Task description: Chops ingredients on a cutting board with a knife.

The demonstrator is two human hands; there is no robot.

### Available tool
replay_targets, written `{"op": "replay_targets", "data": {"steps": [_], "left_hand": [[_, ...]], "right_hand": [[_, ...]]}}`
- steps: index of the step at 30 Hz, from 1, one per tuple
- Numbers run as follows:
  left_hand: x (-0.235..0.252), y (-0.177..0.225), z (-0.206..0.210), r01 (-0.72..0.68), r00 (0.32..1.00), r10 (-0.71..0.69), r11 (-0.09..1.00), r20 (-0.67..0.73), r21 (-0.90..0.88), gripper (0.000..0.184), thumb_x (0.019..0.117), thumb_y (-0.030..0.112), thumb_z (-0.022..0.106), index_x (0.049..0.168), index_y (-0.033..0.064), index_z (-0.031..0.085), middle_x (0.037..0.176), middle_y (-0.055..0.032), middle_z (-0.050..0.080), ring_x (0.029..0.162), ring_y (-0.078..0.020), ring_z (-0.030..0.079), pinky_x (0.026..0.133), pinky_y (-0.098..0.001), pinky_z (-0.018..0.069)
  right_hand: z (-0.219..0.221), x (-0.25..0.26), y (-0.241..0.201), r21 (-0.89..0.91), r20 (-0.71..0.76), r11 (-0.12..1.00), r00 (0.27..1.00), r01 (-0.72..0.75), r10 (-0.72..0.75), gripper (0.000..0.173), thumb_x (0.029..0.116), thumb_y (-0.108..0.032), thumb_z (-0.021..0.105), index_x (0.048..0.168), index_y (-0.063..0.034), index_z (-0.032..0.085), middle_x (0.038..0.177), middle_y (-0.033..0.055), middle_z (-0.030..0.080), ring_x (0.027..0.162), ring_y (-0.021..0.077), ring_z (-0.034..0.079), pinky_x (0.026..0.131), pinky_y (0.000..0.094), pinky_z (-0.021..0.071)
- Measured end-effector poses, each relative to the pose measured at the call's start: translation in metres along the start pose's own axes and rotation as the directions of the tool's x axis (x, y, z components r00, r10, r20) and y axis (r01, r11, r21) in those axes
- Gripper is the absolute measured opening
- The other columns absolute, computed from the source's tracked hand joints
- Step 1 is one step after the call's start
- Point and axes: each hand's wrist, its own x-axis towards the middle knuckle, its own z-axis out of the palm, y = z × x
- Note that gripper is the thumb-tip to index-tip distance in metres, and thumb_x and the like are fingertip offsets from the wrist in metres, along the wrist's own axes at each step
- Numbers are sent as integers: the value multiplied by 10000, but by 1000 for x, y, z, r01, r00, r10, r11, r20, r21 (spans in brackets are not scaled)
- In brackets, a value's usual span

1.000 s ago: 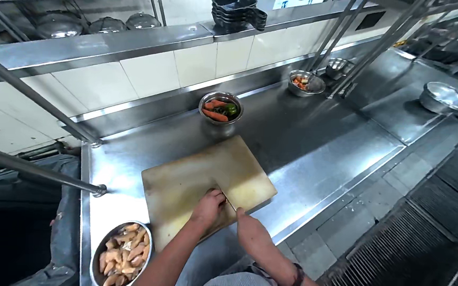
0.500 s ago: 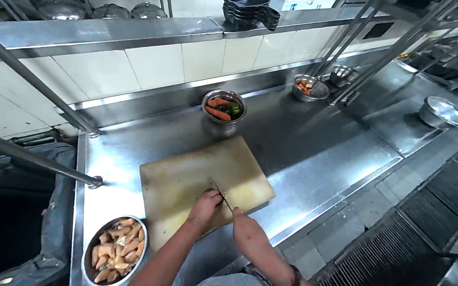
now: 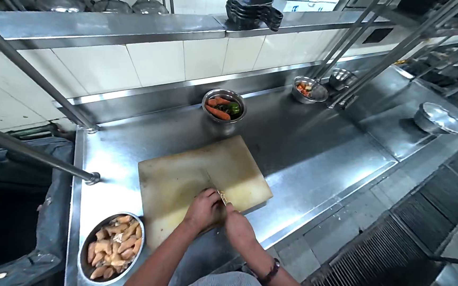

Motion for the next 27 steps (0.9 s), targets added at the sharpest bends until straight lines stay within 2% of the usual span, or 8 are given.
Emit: {"op": "replay_targets", "data": {"steps": [4, 6, 11, 14, 15, 18, 23, 27], "left_hand": [[3, 1, -6, 10, 998, -11, 1000, 62, 17, 241, 1022, 169, 559, 1186, 115, 728, 1359, -54, 648, 1317, -205, 575, 1142, -373, 446], [4, -2, -3, -18, 999, 18, 999, 35, 26, 231, 1017, 141, 554, 1147, 95, 740, 1303, -70, 676, 1290, -217, 595, 1129, -370, 455], [3, 2, -3, 32, 998, -32, 999, 53, 12, 265, 1028, 178, 539, 1199, 136, 737, 1342, -38, 666, 1325, -195, 572, 1157, -370, 430], [2, -4, 2, -29, 999, 29, 1000, -20, 0, 215, 1003, 97, 568, 1119, 79, 749, 1265, -79, 697, 1267, -228, 615, 1122, -375, 464], [2, -5, 5, -45, 998, 44, 999, -49, -3, 207, 997, 88, 573, 1098, 78, 753, 1246, -78, 706, 1252, -223, 625, 1114, -368, 472], [-1, -1, 2, 8, 1000, -8, 999, -5, -31, 250, 1020, 150, 553, 1172, 126, 750, 1310, -43, 684, 1296, -187, 594, 1149, -352, 439], [-1, -10, 8, -67, 995, 63, 997, -80, -37, 194, 998, 99, 584, 1087, 75, 755, 1235, -72, 709, 1248, -212, 626, 1117, -358, 469], [0, -5, 3, 3, 999, -6, 998, -49, -59, 244, 1015, 154, 563, 1161, 128, 756, 1310, -43, 688, 1295, -181, 598, 1148, -348, 441]], "right_hand": [[-27, -16, -8, -31, 81, 1000, 997, -5, 8, 450, 990, -100, 518, 1429, -87, 424, 1089, 193, 701, 985, 381, 728, 796, 548, 603], [-44, -31, -10, -42, 132, 999, 991, -18, 23, 435, 988, -98, 513, 1416, -86, 435, 1091, 193, 701, 995, 379, 726, 796, 550, 598], [-11, -5, -6, -29, 18, 1000, 1000, -1, 2, 408, 1029, -107, 447, 1437, -108, 441, 1078, 177, 708, 960, 367, 736, 792, 536, 608], [-43, -28, -11, -63, 116, 998, 993, -12, 20, 416, 1014, -100, 467, 1429, -96, 440, 1073, 187, 708, 992, 375, 729, 801, 540, 599], [-45, -29, -11, -62, 130, 998, 991, -19, 27, 410, 1015, -107, 469, 1425, -105, 441, 1081, 181, 707, 999, 370, 728, 806, 542, 598], [-12, -8, -5, -35, 34, 999, 999, -6, 7, 409, 1018, -122, 476, 1427, -114, 455, 1057, 172, 715, 958, 363, 736, 788, 542, 607], [-45, -28, -15, -69, 144, 997, 989, -25, 35, 411, 1019, -105, 463, 1429, -104, 433, 1072, 185, 705, 993, 367, 729, 799, 539, 600], [-2, 6, -7, -39, -9, 999, 1000, 7, -7, 380, 1021, -138, 477, 1400, -116, 473, 1038, 158, 721, 937, 356, 742, 777, 526, 612]]}}
